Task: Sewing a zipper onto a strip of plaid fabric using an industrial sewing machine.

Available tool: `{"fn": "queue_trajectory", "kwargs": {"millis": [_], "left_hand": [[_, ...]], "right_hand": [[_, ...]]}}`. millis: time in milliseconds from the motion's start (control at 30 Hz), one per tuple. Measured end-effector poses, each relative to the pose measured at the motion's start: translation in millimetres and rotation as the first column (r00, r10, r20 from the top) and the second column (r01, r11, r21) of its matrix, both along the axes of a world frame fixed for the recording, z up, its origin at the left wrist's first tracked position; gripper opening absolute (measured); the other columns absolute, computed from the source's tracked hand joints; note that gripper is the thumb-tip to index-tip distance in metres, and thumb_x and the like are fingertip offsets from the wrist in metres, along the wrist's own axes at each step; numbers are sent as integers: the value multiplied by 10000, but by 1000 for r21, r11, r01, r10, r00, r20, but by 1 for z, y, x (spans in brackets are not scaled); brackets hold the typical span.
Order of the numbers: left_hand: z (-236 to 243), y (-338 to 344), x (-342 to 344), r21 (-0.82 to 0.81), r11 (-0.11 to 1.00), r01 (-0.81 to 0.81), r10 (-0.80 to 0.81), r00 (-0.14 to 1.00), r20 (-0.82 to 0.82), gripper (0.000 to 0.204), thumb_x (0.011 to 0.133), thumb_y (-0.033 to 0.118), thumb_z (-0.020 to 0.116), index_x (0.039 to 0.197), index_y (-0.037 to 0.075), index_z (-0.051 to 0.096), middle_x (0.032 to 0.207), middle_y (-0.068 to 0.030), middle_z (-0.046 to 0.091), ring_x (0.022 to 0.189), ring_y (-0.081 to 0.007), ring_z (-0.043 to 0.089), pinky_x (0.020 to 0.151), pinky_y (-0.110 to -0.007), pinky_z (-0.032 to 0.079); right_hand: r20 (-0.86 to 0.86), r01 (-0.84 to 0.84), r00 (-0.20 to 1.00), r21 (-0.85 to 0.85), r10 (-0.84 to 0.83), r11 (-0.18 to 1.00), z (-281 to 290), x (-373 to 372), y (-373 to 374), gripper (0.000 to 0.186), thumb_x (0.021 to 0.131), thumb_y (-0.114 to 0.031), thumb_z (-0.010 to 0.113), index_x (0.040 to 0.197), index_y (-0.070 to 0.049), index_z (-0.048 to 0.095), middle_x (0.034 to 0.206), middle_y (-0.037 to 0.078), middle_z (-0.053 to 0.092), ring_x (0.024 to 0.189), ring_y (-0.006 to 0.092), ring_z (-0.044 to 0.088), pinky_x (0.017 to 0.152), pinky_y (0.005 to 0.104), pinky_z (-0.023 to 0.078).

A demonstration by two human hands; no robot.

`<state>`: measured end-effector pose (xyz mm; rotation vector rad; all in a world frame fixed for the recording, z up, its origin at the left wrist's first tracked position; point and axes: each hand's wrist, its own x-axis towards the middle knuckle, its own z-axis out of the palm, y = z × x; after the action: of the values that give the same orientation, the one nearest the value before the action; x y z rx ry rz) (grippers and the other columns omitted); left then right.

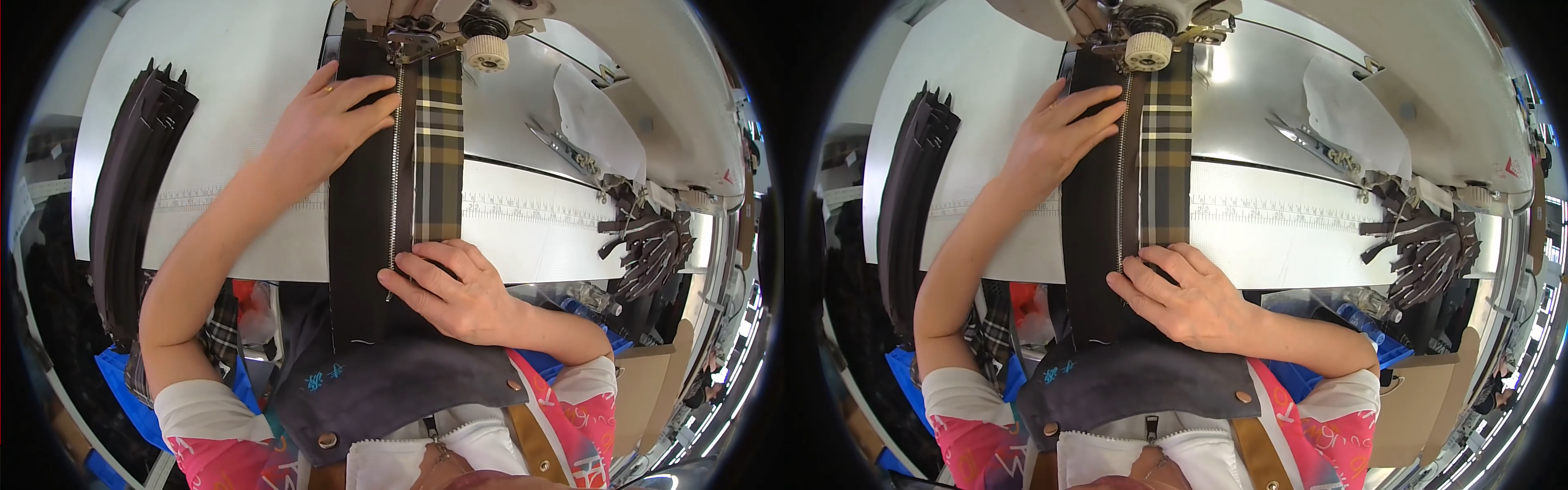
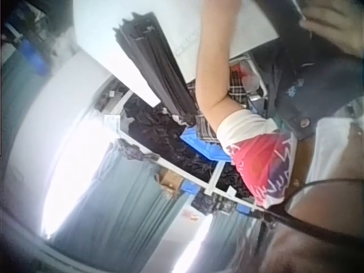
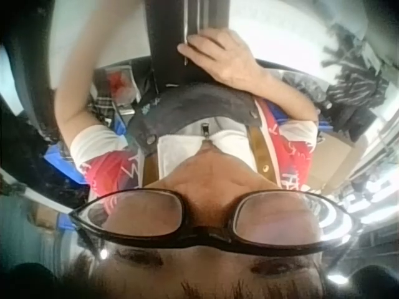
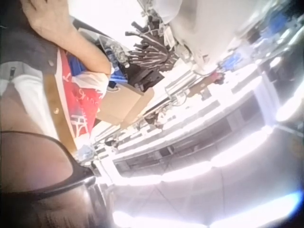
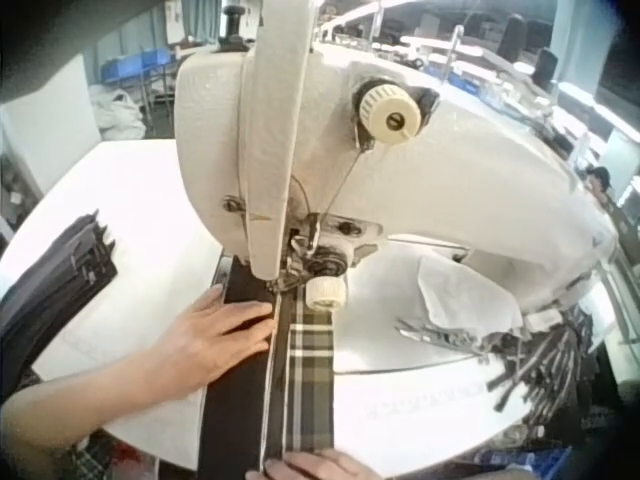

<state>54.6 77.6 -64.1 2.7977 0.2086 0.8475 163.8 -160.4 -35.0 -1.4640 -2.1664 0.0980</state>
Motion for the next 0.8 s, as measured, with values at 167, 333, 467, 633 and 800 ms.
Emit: {"fn": "queue_trajectory", "kwargs": {"millis": [167,333,467,633,800], "left_hand": [[12,-7,-8,22,998,-64,65,995,-77,363,824,302,719,1143,132,686,1254,5,621,1082,-223,593,1074,-539,313],[13,-1,-6,27,996,-81,84,987,-137,405,818,316,721,1187,154,684,1288,22,614,1105,-207,589,1098,-576,261],[3,-4,-3,127,985,-117,127,989,-71,389,826,345,711,1167,161,681,1269,21,617,1109,-200,581,1074,-588,289],[5,-12,-2,215,960,-177,199,976,-84,454,818,368,712,1208,148,639,1303,-11,587,1127,-203,564,1043,-593,328],[8,-17,-2,168,968,-185,205,972,-111,542,819,364,708,1253,59,593,1332,-45,558,1156,-229,542,1023,-549,377]], "right_hand": [[-4,-2,1000,1,2,1000,-3,1,2,421,669,-104,714,1089,-76,708,1086,55,623,1011,233,567,796,346,484],[9,-24,1000,2,24,1000,-4,6,8,386,773,-162,659,1147,-67,668,1131,57,582,1042,225,539,836,337,455],[29,-39,999,-13,39,999,-4,10,10,392,765,-181,691,1142,-75,668,1132,53,579,1037,222,539,834,336,453],[13,-12,1000,-46,13,999,2,17,22,459,752,-280,744,1147,-65,653,1120,67,576,1043,237,535,839,357,453],[11,-13,1000,-35,13,999,4,16,25,482,753,-311,751,1150,-60,645,1121,80,569,1048,257,531,849,373,451]]}}
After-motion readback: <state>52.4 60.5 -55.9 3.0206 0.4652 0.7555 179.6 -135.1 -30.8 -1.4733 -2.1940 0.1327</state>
